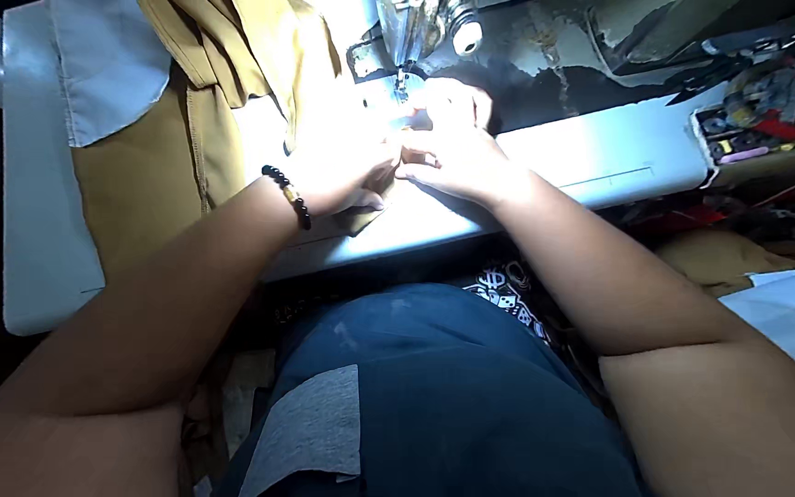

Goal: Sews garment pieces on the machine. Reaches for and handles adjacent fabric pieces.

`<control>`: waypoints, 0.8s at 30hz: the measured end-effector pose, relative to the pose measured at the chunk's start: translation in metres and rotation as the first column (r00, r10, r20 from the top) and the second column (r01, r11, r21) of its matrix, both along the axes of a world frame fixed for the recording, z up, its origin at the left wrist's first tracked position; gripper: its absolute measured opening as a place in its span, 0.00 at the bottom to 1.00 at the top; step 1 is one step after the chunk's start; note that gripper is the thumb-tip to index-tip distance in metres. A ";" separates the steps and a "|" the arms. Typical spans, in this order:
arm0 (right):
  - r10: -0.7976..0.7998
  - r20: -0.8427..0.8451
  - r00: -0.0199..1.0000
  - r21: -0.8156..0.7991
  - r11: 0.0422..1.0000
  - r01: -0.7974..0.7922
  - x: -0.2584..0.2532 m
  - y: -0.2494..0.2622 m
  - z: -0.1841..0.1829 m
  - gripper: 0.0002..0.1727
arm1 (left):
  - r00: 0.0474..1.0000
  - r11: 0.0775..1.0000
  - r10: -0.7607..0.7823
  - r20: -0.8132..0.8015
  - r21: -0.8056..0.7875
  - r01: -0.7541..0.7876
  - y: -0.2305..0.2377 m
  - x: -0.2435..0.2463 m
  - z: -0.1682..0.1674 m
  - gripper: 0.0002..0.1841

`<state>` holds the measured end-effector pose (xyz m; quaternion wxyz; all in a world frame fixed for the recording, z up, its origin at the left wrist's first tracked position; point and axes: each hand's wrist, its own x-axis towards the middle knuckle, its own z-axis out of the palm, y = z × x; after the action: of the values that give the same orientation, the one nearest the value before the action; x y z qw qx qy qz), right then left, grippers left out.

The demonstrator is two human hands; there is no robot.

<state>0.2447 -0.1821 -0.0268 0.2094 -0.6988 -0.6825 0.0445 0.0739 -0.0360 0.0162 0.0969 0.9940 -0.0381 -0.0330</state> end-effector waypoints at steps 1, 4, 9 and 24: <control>0.018 -0.020 1.000 0.009 1.000 -0.018 0.006 0.004 -0.001 0.20 | 0.994 0.991 0.101 -0.032 -0.081 -0.103 0.000 -0.005 -0.006 0.22; 0.047 -0.063 0.997 0.040 0.998 -0.045 0.016 0.010 -0.010 0.17 | 0.907 0.885 0.415 0.071 -0.265 -0.384 -0.025 -0.029 -0.039 0.25; 0.054 -0.086 0.995 0.040 0.998 -0.051 0.017 0.009 -0.013 0.17 | 0.870 0.950 0.242 0.430 0.078 -0.303 -0.046 -0.043 -0.061 0.16; -0.027 -0.037 0.999 -0.020 0.999 0.027 0.008 0.012 -0.005 0.16 | 0.916 0.978 0.208 0.343 -0.051 -0.203 -0.037 -0.039 -0.068 0.24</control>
<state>0.2524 -0.1700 -0.0319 0.2159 -0.7090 -0.6685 0.0614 0.0352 -0.0731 -0.0515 0.0986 0.9820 0.0499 0.1530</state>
